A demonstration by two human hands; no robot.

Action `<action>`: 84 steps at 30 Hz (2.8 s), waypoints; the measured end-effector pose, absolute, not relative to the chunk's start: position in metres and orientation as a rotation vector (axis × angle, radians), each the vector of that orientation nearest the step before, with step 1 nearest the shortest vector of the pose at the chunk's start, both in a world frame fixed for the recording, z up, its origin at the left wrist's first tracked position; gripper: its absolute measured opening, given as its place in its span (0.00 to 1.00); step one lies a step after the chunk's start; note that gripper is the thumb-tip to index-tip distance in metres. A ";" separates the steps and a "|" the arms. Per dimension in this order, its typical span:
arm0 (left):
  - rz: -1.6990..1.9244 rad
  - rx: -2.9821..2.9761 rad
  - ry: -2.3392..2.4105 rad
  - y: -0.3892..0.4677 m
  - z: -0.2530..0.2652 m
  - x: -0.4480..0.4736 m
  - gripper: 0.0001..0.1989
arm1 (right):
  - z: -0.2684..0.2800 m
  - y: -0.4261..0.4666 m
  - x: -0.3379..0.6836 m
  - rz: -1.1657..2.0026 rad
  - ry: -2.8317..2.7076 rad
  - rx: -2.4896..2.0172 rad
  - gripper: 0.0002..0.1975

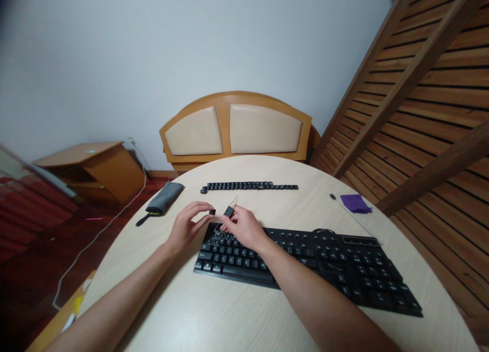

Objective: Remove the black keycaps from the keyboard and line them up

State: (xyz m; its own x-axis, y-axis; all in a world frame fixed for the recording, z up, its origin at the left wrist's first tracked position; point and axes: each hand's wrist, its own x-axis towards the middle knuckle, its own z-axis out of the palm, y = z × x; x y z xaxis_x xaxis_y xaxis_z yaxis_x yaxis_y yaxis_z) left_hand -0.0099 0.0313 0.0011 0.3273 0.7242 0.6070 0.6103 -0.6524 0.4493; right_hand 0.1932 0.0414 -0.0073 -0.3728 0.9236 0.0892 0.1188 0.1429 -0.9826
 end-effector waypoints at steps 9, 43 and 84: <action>1.169 2.565 1.750 0.115 -0.007 -0.022 0.07 | -0.009 0.041 0.192 1.329 -1.647 -1.033 0.08; 1.036 2.345 2.050 0.135 -0.038 -0.033 0.07 | -0.010 0.040 0.193 1.307 -1.685 -1.014 0.09; 0.984 2.133 1.359 0.003 -0.025 0.014 0.11 | -0.009 0.013 0.212 1.225 -1.637 -0.976 0.13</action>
State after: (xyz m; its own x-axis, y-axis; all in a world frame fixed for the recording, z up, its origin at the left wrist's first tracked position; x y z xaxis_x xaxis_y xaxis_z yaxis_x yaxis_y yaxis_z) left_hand 0.0144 0.0032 -0.0255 0.2703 0.9021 0.3364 0.6014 -0.4311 0.6727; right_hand 0.2116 0.0132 -0.0087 -0.3364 0.9257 0.1730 0.0951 0.2162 -0.9717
